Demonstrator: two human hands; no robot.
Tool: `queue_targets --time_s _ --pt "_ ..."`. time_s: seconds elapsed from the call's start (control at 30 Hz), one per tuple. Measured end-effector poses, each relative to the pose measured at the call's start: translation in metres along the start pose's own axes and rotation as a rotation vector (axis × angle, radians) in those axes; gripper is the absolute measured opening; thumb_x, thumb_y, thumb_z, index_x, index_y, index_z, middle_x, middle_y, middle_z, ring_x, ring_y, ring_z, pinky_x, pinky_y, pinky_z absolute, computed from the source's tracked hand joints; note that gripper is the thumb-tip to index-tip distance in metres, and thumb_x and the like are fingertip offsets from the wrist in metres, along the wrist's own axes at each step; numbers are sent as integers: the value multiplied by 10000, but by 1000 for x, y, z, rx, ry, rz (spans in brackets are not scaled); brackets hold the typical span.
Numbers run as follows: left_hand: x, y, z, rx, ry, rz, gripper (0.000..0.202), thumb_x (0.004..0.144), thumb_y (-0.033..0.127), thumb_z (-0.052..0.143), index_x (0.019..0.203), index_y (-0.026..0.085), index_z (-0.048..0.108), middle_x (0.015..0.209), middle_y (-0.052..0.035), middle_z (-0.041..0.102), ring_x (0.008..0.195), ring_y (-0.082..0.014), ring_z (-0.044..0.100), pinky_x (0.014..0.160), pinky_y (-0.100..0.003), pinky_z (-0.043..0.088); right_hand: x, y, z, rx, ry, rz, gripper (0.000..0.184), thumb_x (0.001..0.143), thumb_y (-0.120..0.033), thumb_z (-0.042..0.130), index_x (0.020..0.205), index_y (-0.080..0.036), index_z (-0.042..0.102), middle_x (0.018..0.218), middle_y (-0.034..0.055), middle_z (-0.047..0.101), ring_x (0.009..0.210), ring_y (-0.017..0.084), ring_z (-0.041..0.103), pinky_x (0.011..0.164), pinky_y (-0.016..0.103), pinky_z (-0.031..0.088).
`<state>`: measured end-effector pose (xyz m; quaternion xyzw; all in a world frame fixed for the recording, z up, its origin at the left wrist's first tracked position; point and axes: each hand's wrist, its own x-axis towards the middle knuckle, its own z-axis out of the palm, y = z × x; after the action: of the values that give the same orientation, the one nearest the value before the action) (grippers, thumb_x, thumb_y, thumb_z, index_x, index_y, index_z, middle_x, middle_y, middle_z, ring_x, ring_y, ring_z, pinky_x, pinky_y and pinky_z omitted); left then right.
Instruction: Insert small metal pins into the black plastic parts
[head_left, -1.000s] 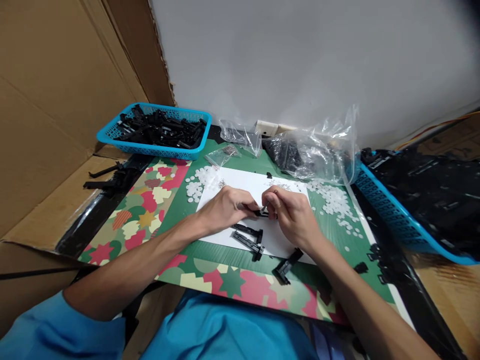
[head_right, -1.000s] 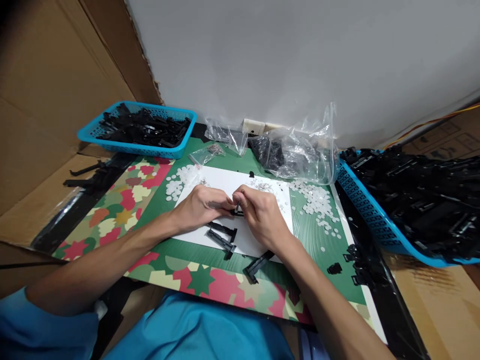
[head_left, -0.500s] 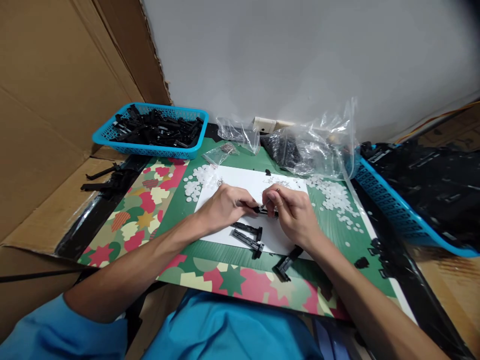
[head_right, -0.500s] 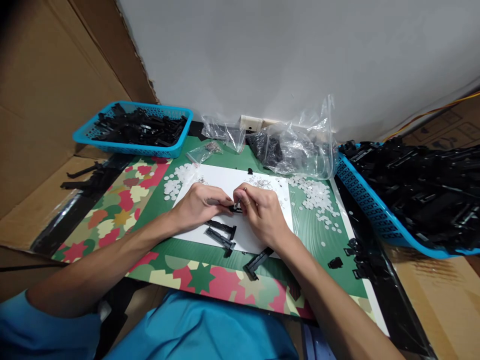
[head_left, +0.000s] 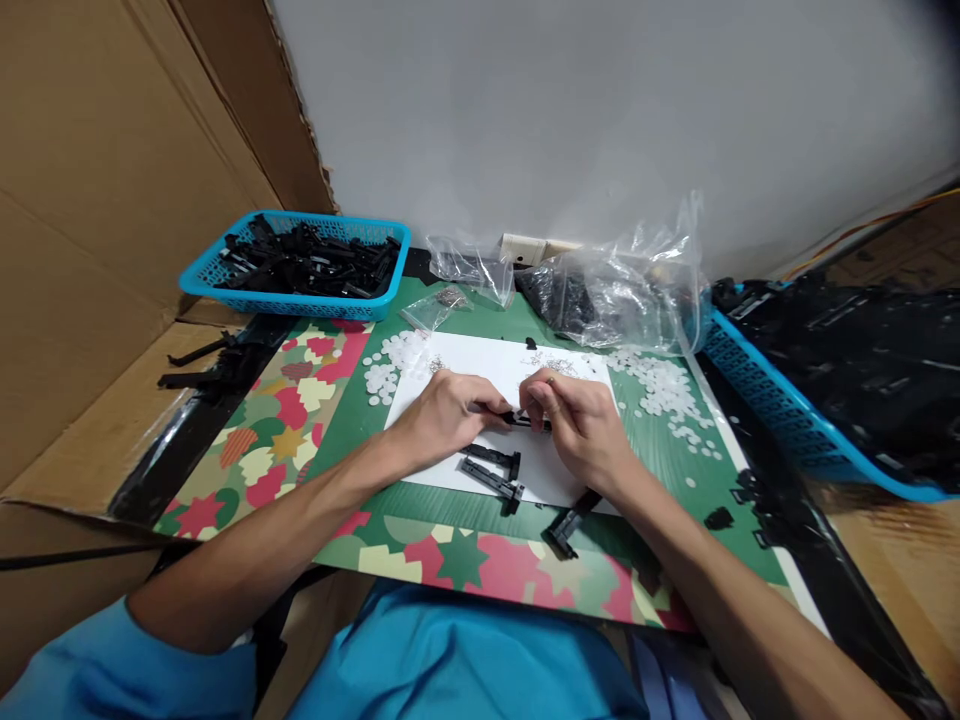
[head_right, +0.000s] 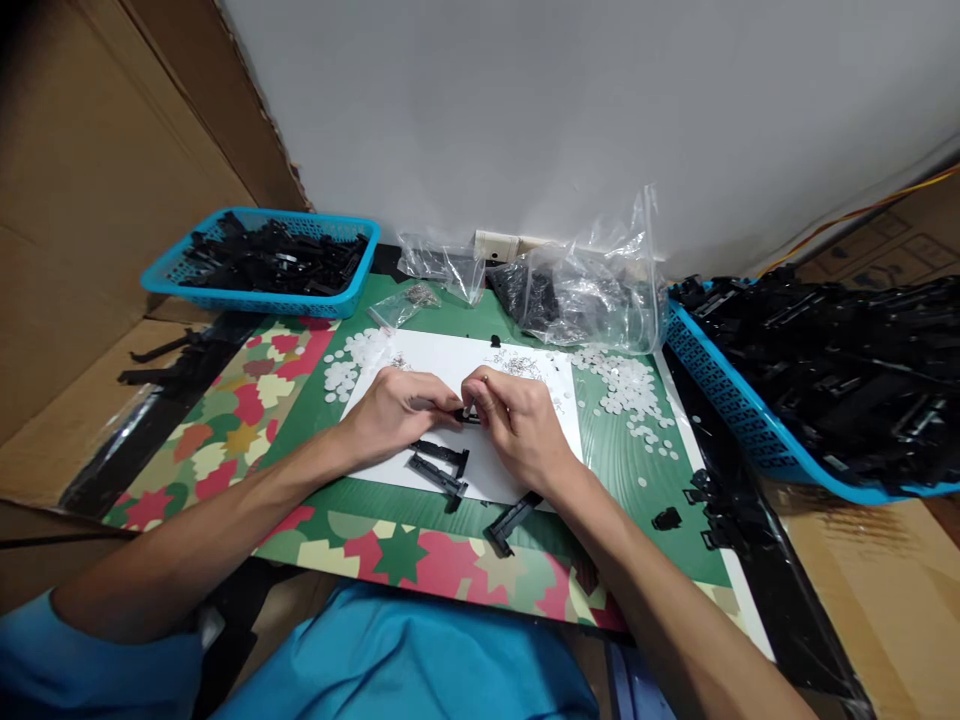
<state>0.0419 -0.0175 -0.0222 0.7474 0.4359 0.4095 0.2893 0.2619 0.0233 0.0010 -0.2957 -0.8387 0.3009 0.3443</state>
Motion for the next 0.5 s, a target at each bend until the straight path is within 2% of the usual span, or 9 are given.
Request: queue_targets --time_s 0.23,0.5 --pt "0 -2 2 -3 37 -10 71 836 131 886 876 157 833 924 -64 843 810 -195 791 759 -295 606 0 1 1 224 137 202 470 1140 -563 463 854 -224 619 605 -15 593 521 147 541 575 291 423" --pt "0 0 0 13 7 24 48 870 130 852 848 164 826 929 -66 841 821 -199 791 772 -303 602 2 -5 2 109 70 167 488 1141 -571 455 847 -220 627 581 -30 557 518 134 517 598 287 407"
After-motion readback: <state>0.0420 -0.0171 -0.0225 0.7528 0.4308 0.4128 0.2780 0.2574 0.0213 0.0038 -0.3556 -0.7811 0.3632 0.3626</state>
